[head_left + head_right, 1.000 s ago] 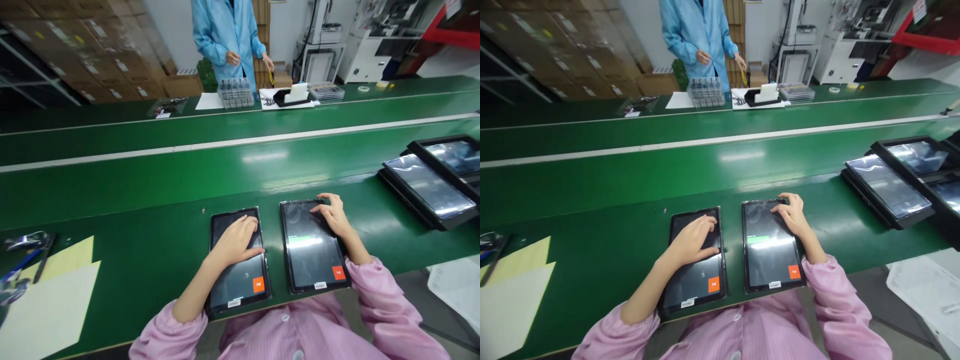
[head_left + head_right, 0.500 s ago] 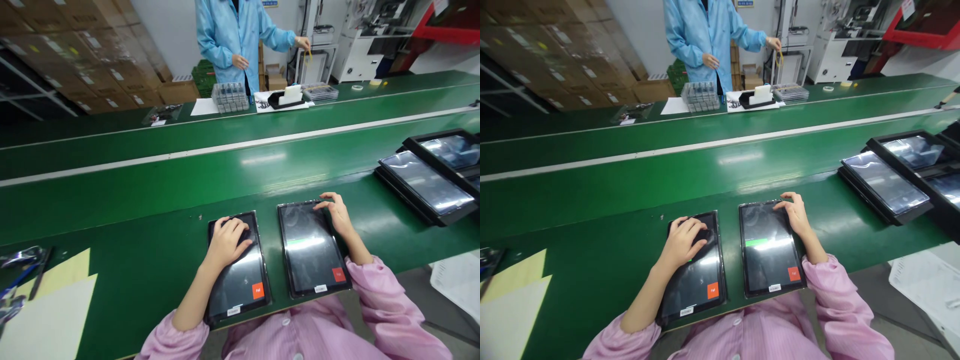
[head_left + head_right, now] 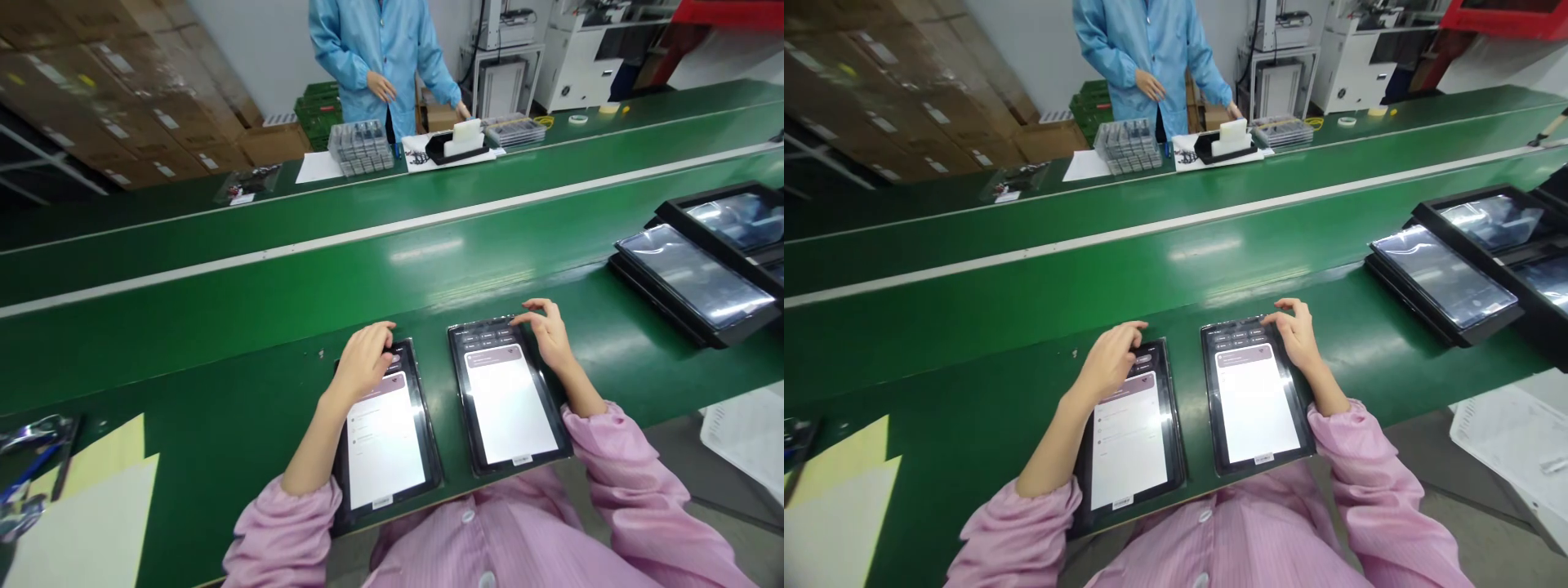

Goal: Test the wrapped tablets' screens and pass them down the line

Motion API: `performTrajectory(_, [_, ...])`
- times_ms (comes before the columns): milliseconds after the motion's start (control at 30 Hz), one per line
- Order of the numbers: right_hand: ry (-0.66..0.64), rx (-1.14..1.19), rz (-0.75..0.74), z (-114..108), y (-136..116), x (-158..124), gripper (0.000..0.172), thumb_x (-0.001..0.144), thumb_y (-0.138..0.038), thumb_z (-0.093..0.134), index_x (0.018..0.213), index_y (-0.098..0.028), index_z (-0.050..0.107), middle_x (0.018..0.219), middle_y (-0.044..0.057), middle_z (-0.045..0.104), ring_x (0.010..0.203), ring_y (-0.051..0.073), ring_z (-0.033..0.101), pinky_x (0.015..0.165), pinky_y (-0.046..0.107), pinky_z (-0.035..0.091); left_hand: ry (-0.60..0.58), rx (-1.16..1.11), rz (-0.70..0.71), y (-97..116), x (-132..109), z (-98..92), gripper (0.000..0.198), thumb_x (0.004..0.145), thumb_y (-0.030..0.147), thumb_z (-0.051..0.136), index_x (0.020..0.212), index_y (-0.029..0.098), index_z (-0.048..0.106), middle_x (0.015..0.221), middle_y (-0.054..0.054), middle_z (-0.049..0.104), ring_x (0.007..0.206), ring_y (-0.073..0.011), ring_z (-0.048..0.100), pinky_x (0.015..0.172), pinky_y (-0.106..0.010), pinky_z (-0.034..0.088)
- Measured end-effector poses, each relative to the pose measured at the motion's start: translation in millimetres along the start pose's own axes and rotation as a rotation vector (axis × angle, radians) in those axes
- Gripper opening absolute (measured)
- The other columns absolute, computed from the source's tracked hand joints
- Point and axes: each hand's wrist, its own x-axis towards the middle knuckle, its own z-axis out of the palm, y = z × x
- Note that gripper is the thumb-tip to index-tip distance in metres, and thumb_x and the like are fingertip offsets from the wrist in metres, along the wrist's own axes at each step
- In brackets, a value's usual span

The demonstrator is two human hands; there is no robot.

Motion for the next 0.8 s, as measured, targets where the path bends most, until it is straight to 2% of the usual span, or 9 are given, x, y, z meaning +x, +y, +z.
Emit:
performTrajectory(100, [0.039, 0.041, 0.027, -0.2, 1.0, 1.7, 0.072, 0.1, -0.066, 0.019, 0.087, -0.023, 0.076, 0.106, 0.01, 0.057, 0.102, 0.03, 0.054, 0.093, 0.048, 0.045, -0.201, -0.144, -0.041, -1.2, 25.1, -2.3, 0.071, 0.099, 0.055, 0.003, 0.109, 0.021, 0.064, 0.11, -0.008, 0.071, 0.102, -0.0235, 0.065, 0.086, -0.036, 0.05])
performTrajectory(167, [0.045, 0.045, 0.042, 0.3, 0.7, 2.6, 0.073, 0.1, -0.068, 0.018, 0.089, -0.023, 0.075, 0.105, 0.01, 0.058, 0.102, 0.03, 0.055, 0.093, 0.048, 0.045, -0.274, -0.097, -0.054, 1.4, 37.2, -1.1, 0.067, 0.1, 0.047, 0.007, 0.106, 0.023, 0.069, 0.105, -0.005, 0.073, 0.095, -0.0212, 0.066, 0.08, -0.031, 0.049])
performTrajectory(267, [0.055, 0.057, 0.052, 0.7, -1.8, 3.6, 0.073, 0.101, -0.067, 0.017, 0.093, -0.022, 0.074, 0.103, 0.01, 0.059, 0.103, 0.03, 0.056, 0.095, 0.047, 0.045, -0.309, 0.062, -0.015, 6.2, 46.9, 1.6, 0.058, 0.098, 0.04, 0.018, 0.086, 0.024, 0.073, 0.098, -0.002, 0.074, 0.087, -0.02, 0.066, 0.068, -0.029, 0.043])
performTrajectory(433, [0.052, 0.075, 0.076, 0.6, -7.0, 4.9, 0.073, 0.101, -0.068, 0.016, 0.092, -0.023, 0.072, 0.102, 0.009, 0.06, 0.104, 0.028, 0.057, 0.094, 0.045, 0.046, -0.329, 0.233, 0.024, 8.3, 50.1, 4.6, 0.053, 0.098, 0.045, 0.024, 0.08, 0.023, 0.069, 0.088, -0.004, 0.073, 0.08, -0.0222, 0.066, 0.058, -0.028, 0.033])
performTrajectory(567, [0.063, 0.101, 0.098, 3.9, -5.4, 5.3, 0.071, 0.1, -0.07, 0.018, 0.097, -0.021, 0.07, 0.101, 0.01, 0.062, 0.102, 0.028, 0.058, 0.093, 0.043, 0.046, -0.336, 0.229, 0.009, 7.2, 49.0, 4.2, 0.055, 0.098, 0.053, 0.024, 0.08, 0.023, 0.066, 0.079, -0.006, 0.072, 0.079, -0.0238, 0.067, 0.06, -0.027, 0.035])
performTrajectory(700, [0.056, 0.133, 0.275, 10.0, 1.3, 4.5, 0.066, 0.097, -0.073, 0.025, 0.092, -0.02, 0.065, 0.093, 0.01, 0.065, 0.089, 0.027, 0.062, 0.085, 0.041, 0.049, -0.386, 0.227, -0.061, 11.8, 48.6, -2.9, 0.058, 0.099, 0.052, 0.019, 0.088, 0.024, 0.069, 0.078, -0.005, 0.074, 0.079, -0.0239, 0.068, 0.066, -0.029, 0.04])
performTrajectory(800, [0.013, 0.126, 0.397, 11.5, 4.9, 2.9, 0.064, 0.093, -0.075, 0.029, 0.08, -0.021, 0.062, 0.079, 0.008, 0.065, 0.078, 0.026, 0.062, 0.076, 0.039, 0.05, -0.432, 0.225, -0.094, 21.1, 48.0, -7.6, 0.06, 0.1, 0.046, 0.016, 0.103, 0.024, 0.072, 0.095, -0.005, 0.077, 0.089, -0.0244, 0.069, 0.077, -0.034, 0.047])
